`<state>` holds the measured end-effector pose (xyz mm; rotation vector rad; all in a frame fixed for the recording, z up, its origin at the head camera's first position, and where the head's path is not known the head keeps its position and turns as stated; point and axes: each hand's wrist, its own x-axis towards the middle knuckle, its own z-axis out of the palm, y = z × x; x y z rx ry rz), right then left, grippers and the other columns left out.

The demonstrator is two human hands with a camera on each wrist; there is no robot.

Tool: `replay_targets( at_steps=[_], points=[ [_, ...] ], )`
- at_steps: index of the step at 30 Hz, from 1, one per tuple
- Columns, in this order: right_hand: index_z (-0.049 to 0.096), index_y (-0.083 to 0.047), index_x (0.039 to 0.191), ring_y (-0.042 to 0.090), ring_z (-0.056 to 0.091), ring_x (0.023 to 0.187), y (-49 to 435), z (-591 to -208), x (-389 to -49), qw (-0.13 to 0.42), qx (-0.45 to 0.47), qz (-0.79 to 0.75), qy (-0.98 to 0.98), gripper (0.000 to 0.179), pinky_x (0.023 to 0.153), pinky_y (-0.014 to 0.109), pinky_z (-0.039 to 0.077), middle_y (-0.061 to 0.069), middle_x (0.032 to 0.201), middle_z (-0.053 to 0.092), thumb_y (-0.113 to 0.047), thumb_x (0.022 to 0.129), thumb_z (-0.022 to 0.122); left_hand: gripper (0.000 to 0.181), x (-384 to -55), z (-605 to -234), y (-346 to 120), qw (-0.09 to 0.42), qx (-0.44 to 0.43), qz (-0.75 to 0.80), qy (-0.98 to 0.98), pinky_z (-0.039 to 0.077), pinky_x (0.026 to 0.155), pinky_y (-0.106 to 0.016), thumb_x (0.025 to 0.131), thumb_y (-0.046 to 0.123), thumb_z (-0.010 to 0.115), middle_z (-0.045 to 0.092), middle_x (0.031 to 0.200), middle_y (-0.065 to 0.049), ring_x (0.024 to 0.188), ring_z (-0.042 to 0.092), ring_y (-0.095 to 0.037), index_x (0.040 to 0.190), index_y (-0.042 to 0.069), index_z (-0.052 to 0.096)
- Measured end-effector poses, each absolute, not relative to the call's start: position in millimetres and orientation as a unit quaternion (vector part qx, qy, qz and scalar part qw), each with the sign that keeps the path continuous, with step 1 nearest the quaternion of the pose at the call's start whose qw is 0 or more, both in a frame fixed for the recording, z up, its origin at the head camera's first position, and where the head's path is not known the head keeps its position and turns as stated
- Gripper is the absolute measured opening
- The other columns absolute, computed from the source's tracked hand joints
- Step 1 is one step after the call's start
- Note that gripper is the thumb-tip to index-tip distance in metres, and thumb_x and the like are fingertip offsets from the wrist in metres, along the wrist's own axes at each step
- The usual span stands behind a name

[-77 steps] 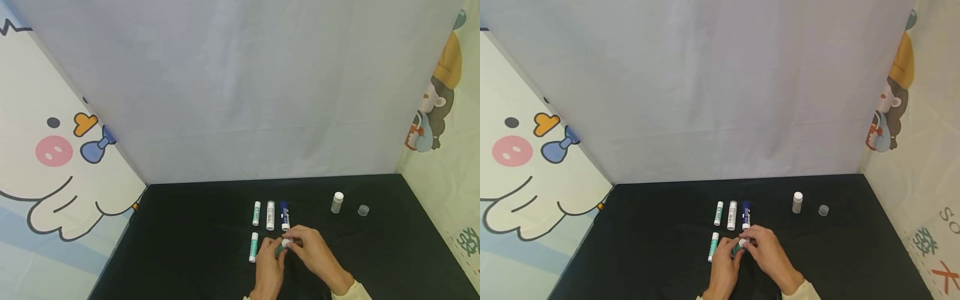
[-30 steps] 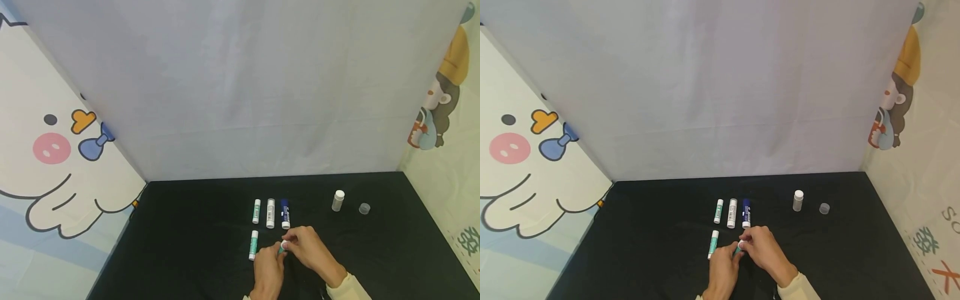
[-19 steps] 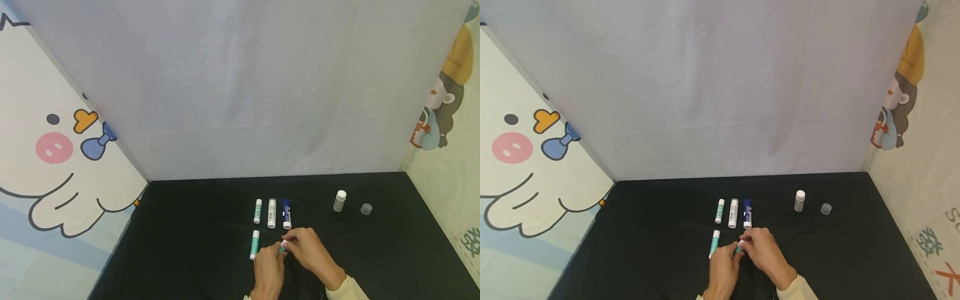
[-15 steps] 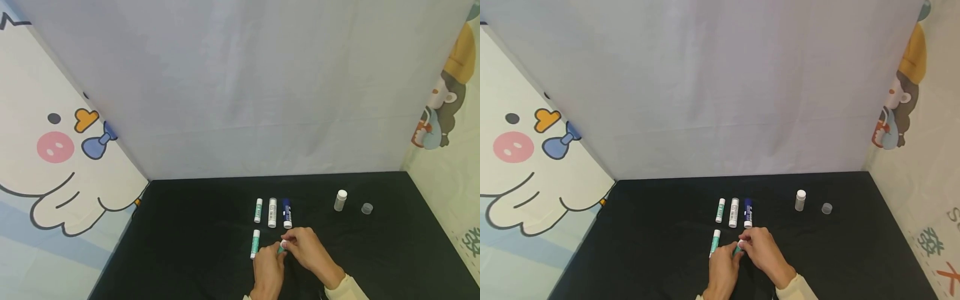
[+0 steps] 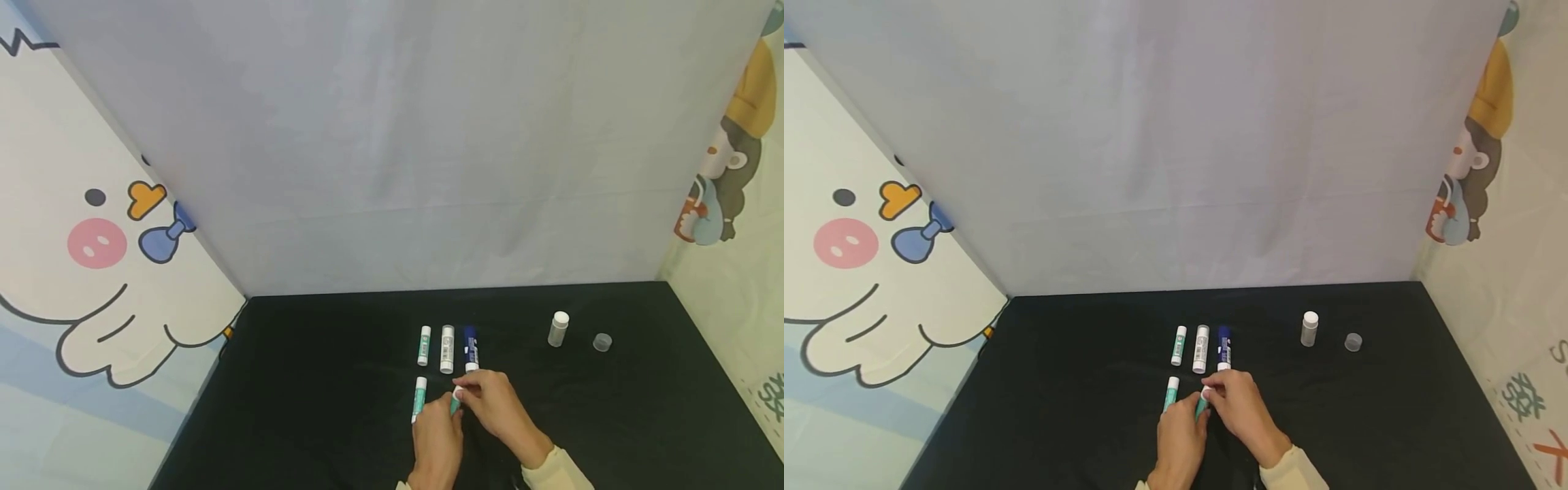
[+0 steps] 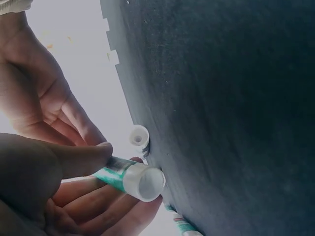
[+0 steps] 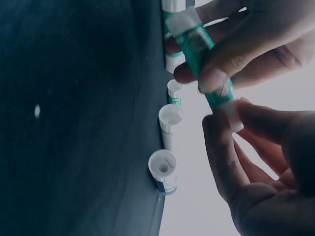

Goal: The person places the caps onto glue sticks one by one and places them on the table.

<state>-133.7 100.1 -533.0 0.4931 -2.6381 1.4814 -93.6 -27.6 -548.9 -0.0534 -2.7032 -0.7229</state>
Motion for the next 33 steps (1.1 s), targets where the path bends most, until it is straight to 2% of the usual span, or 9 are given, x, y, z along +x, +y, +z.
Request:
replay_targets(
  at_steps=[6, 14, 26, 33],
  points=[
    [0.081, 0.003, 0.099, 0.023, 0.076, 0.083, 90, -536, -136, 0.048, 0.123, 0.496, -0.859, 0.015, 0.072, 0.031, 0.062, 0.012, 0.097, 0.078, 0.011, 0.087, 0.077, 0.021, -94, -551, -28, 0.182, -0.033, -0.254, -0.949, 0.051, 0.053, -0.042, 0.077, -0.010, 0.081, 0.072, 0.072, -0.011, 0.066, 0.072, -0.032, 0.084, 0.006, 0.068],
    [0.081, 0.002, 0.094, 0.019, 0.072, 0.077, 79, -541, -139, 0.078, 0.100, 0.481, -0.867, 0.017, 0.069, 0.033, 0.061, 0.009, 0.089, 0.074, 0.015, 0.083, 0.077, 0.027, -96, -552, -27, 0.172, -0.041, -0.254, -0.951, 0.053, 0.057, -0.042, 0.075, -0.014, 0.079, 0.068, 0.073, -0.014, 0.067, 0.071, -0.034, 0.096, -0.002, 0.069],
    [0.076, 0.000, 0.091, 0.017, 0.070, 0.073, 69, -547, -144, 0.079, 0.082, 0.469, -0.876, 0.016, 0.063, 0.032, 0.055, 0.009, 0.083, 0.075, 0.013, 0.081, 0.078, 0.023, -102, -560, -29, 0.186, -0.034, -0.229, -0.955, 0.051, 0.055, -0.040, 0.073, -0.013, 0.079, 0.059, 0.070, -0.011, 0.063, 0.065, -0.033, 0.083, 0.003, 0.065],
    [0.075, 0.000, 0.090, 0.011, 0.061, 0.065, 66, -549, -144, 0.088, 0.086, 0.446, -0.886, 0.016, 0.057, 0.029, 0.049, 0.005, 0.075, 0.071, 0.012, 0.080, 0.077, 0.022, -102, -561, -26, 0.208, -0.035, -0.212, -0.954, 0.051, 0.055, -0.039, 0.072, -0.012, 0.080, 0.057, 0.070, -0.010, 0.062, 0.065, -0.030, 0.080, 0.004, 0.067]
  ],
)
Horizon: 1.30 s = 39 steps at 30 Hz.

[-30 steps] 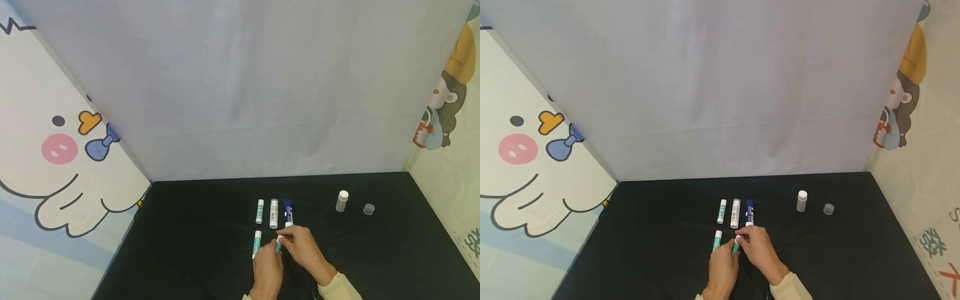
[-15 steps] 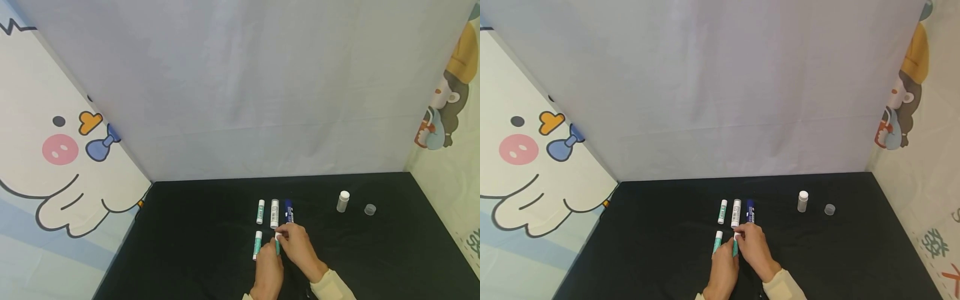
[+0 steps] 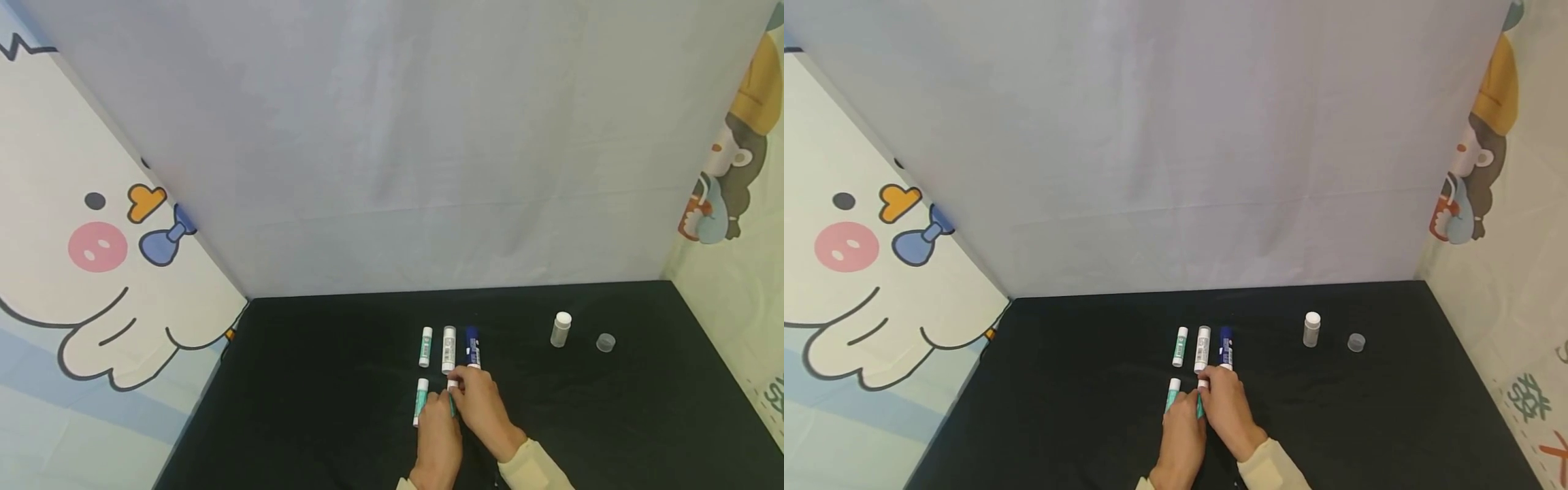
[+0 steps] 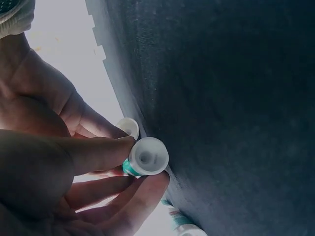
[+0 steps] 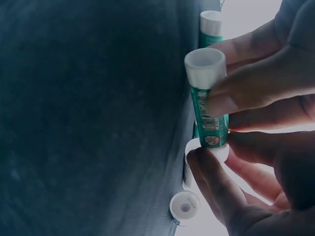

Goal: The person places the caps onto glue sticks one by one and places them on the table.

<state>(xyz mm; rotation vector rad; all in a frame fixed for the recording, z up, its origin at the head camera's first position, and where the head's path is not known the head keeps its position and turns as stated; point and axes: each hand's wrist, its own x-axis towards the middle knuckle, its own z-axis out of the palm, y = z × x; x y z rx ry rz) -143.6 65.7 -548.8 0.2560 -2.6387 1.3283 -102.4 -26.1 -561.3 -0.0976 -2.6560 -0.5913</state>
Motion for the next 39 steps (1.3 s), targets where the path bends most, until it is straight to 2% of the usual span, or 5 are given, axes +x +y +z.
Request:
replay_targets(
  at_steps=[5, 13, 24, 33, 39],
  points=[
    [0.076, -0.001, 0.093, 0.010, 0.060, 0.064, 65, -551, -143, 0.087, 0.090, 0.439, -0.890, 0.018, 0.056, 0.029, 0.048, 0.003, 0.074, 0.071, 0.012, 0.080, 0.079, 0.019, -102, -563, -24, 0.220, -0.029, -0.192, -0.956, 0.052, 0.056, -0.037, 0.074, -0.010, 0.079, 0.057, 0.071, -0.009, 0.062, 0.064, -0.028, 0.079, 0.005, 0.068],
    [0.079, 0.002, 0.103, 0.014, 0.067, 0.072, 65, -556, -146, 0.070, 0.099, 0.432, -0.894, 0.024, 0.059, 0.030, 0.052, 0.009, 0.085, 0.077, 0.012, 0.081, 0.080, 0.018, -103, -562, -23, 0.216, -0.017, -0.184, -0.959, 0.054, 0.057, -0.037, 0.076, -0.011, 0.077, 0.056, 0.071, -0.009, 0.064, 0.066, -0.029, 0.077, 0.004, 0.067],
    [0.079, 0.002, 0.101, 0.016, 0.067, 0.073, 64, -558, -145, 0.084, 0.117, 0.418, -0.897, 0.024, 0.062, 0.036, 0.054, 0.010, 0.086, 0.076, 0.014, 0.081, 0.077, 0.018, -103, -564, -23, 0.225, -0.017, -0.174, -0.959, 0.054, 0.057, -0.037, 0.076, -0.011, 0.075, 0.057, 0.070, -0.009, 0.063, 0.066, -0.028, 0.077, 0.004, 0.066],
    [0.079, 0.000, 0.104, 0.019, 0.074, 0.078, 69, -553, -139, 0.070, 0.104, 0.443, -0.888, 0.028, 0.067, 0.037, 0.060, 0.010, 0.090, 0.078, 0.012, 0.079, 0.079, 0.018, -100, -558, -26, 0.232, -0.028, -0.169, -0.958, 0.056, 0.063, -0.040, 0.077, -0.007, 0.081, 0.061, 0.078, -0.010, 0.070, 0.068, -0.029, 0.090, 0.001, 0.071],
    [0.078, -0.002, 0.101, 0.023, 0.075, 0.082, 78, -546, -129, 0.073, 0.088, 0.450, -0.885, 0.024, 0.071, 0.039, 0.062, 0.012, 0.097, 0.077, 0.010, 0.080, 0.081, 0.027, -100, -549, -30, 0.219, -0.037, -0.201, -0.954, 0.056, 0.071, -0.041, 0.078, -0.003, 0.086, 0.066, 0.088, -0.010, 0.078, 0.068, -0.030, 0.102, -0.001, 0.074]
  ],
)
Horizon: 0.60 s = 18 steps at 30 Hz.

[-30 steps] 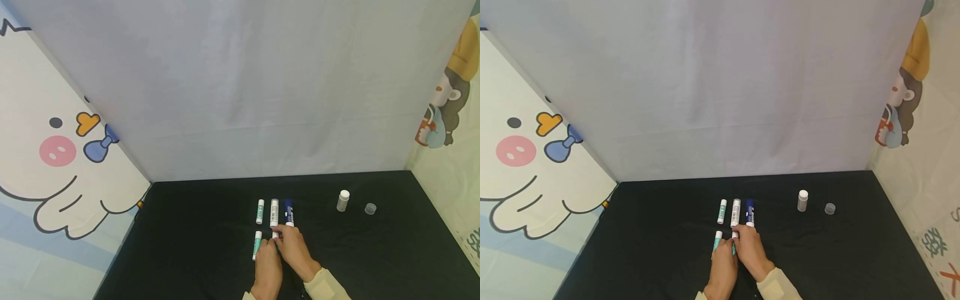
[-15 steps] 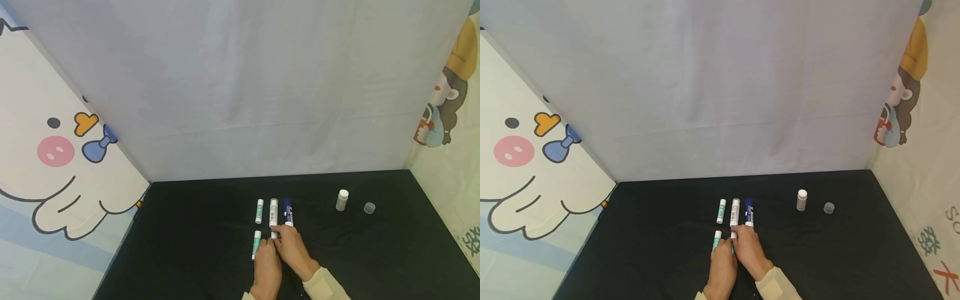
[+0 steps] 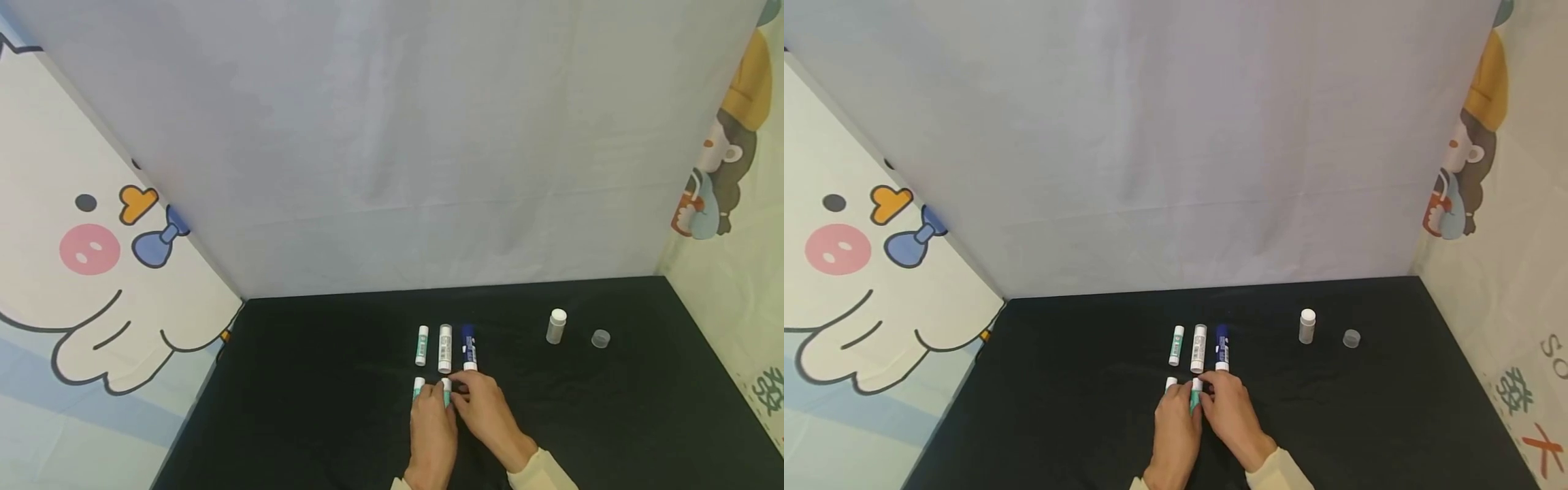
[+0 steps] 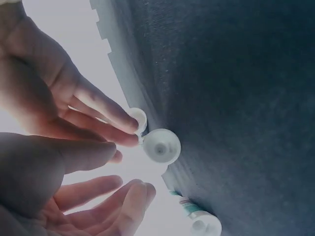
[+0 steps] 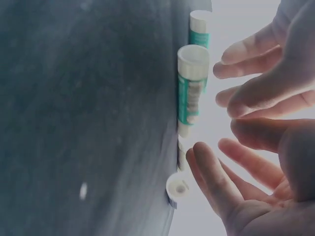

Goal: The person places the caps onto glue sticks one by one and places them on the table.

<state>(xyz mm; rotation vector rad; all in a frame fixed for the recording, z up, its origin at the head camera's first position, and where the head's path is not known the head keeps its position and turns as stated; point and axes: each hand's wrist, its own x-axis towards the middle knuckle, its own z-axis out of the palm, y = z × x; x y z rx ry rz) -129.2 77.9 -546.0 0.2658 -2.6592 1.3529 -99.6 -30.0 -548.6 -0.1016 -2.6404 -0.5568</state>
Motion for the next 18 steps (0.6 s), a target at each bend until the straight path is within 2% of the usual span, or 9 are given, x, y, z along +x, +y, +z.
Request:
replay_targets(
  at_steps=[4, 9, 18],
  points=[
    [0.078, -0.003, 0.101, 0.022, 0.076, 0.082, 88, -543, -122, 0.083, 0.084, 0.452, -0.884, 0.024, 0.071, 0.037, 0.062, 0.011, 0.099, 0.078, 0.010, 0.081, 0.081, 0.032, -100, -546, -29, 0.221, -0.048, -0.228, -0.947, 0.057, 0.073, -0.042, 0.077, -0.003, 0.088, 0.069, 0.094, -0.011, 0.082, 0.071, -0.030, 0.106, -0.001, 0.073],
    [0.079, -0.002, 0.103, 0.023, 0.077, 0.084, 101, -540, -115, 0.070, 0.067, 0.465, -0.880, 0.022, 0.072, 0.035, 0.062, 0.012, 0.103, 0.077, 0.008, 0.083, 0.080, 0.033, -102, -548, -23, 0.248, -0.067, -0.249, -0.934, 0.059, 0.077, -0.043, 0.078, -0.002, 0.088, 0.073, 0.103, -0.012, 0.089, 0.074, -0.029, 0.108, -0.003, 0.074],
    [0.079, -0.002, 0.102, 0.025, 0.077, 0.087, 129, -538, -111, 0.067, 0.026, 0.448, -0.891, 0.020, 0.074, 0.038, 0.063, 0.013, 0.102, 0.077, 0.007, 0.085, 0.080, 0.033, -106, -550, -10, 0.256, -0.077, -0.254, -0.930, 0.059, 0.074, -0.041, 0.080, 0.004, 0.089, 0.073, 0.102, -0.010, 0.086, 0.072, -0.027, 0.109, -0.001, 0.076]
  ],
)
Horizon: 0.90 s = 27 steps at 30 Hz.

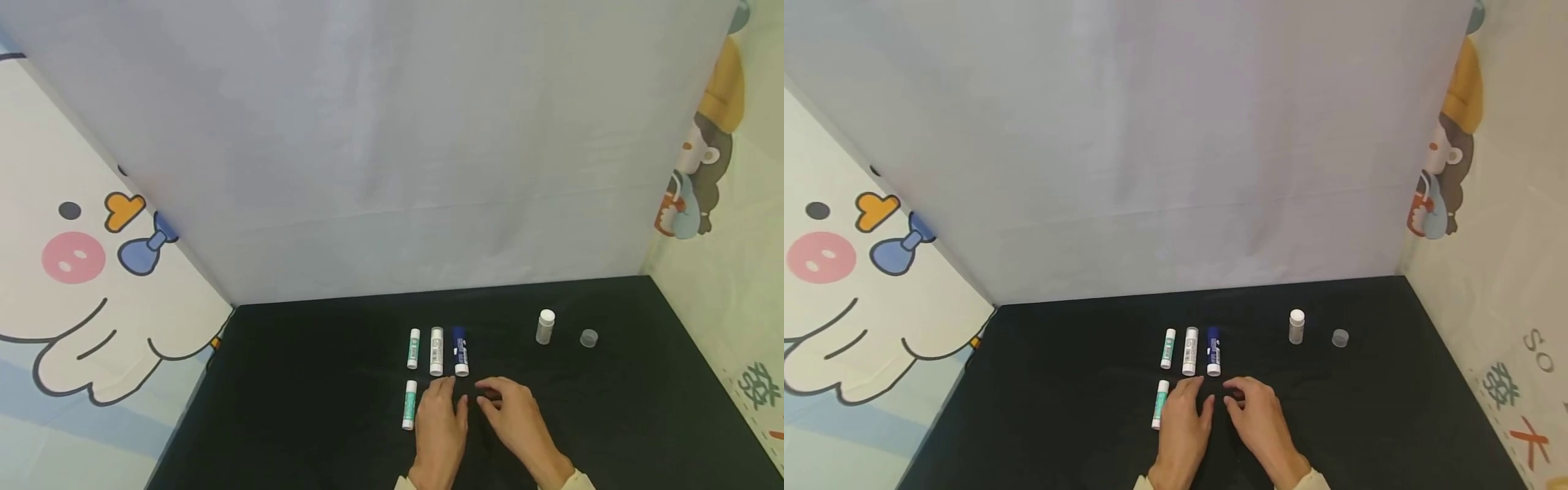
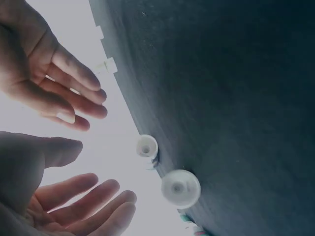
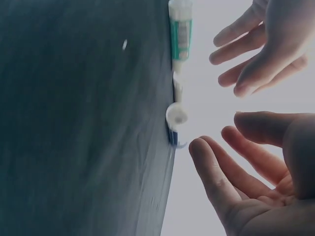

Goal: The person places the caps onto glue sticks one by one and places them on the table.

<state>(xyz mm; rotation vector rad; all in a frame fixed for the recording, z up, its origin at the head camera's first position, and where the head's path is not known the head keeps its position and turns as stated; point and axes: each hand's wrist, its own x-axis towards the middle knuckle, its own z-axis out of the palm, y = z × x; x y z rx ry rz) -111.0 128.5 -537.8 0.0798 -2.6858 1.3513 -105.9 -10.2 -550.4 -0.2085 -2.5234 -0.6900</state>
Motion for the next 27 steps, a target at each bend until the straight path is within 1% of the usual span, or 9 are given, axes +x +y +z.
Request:
replay_targets(
  at_steps=[9, 16, 20, 23, 27],
  points=[
    [0.078, -0.001, 0.106, 0.030, 0.077, 0.092, 157, -536, -113, 0.072, -0.006, 0.439, -0.896, 0.018, 0.077, 0.043, 0.063, 0.016, 0.106, 0.077, 0.004, 0.089, 0.079, 0.033, -109, -548, -3, 0.271, -0.099, -0.242, -0.927, 0.058, 0.078, -0.041, 0.081, 0.007, 0.090, 0.074, 0.105, -0.008, 0.090, 0.073, -0.026, 0.110, 0.002, 0.076],
    [0.078, 0.001, 0.107, 0.034, 0.078, 0.091, 179, -536, -112, 0.093, -0.031, 0.437, -0.894, 0.017, 0.077, 0.046, 0.062, 0.019, 0.104, 0.078, 0.001, 0.089, 0.078, 0.036, -113, -549, 5, 0.285, -0.109, -0.239, -0.922, 0.057, 0.077, -0.041, 0.080, 0.011, 0.090, 0.075, 0.108, -0.007, 0.091, 0.073, -0.025, 0.113, 0.004, 0.076],
    [0.078, 0.001, 0.106, 0.035, 0.078, 0.091, 189, -536, -111, 0.107, -0.039, 0.429, -0.896, 0.017, 0.077, 0.046, 0.062, 0.020, 0.103, 0.078, 0.001, 0.089, 0.078, 0.037, -116, -548, 9, 0.293, -0.114, -0.237, -0.919, 0.058, 0.079, -0.041, 0.081, 0.013, 0.090, 0.075, 0.110, -0.007, 0.093, 0.074, -0.025, 0.114, 0.004, 0.076],
    [0.078, 0.001, 0.106, 0.036, 0.078, 0.091, 196, -534, -111, 0.113, -0.042, 0.427, -0.896, 0.017, 0.076, 0.048, 0.062, 0.022, 0.103, 0.078, 0.001, 0.089, 0.077, 0.037, -118, -547, 12, 0.290, -0.116, -0.235, -0.920, 0.058, 0.081, -0.040, 0.082, 0.014, 0.090, 0.075, 0.111, -0.007, 0.095, 0.074, -0.025, 0.115, 0.004, 0.076],
    [0.077, 0.002, 0.109, 0.038, 0.077, 0.093, 205, -532, -111, 0.109, -0.055, 0.424, -0.897, 0.018, 0.078, 0.052, 0.061, 0.023, 0.106, 0.077, 0.000, 0.091, 0.075, 0.036, -120, -545, 17, 0.282, -0.120, -0.234, -0.923, 0.057, 0.080, -0.039, 0.083, 0.017, 0.089, 0.075, 0.112, -0.007, 0.094, 0.074, -0.025, 0.115, 0.005, 0.077]
  ],
)
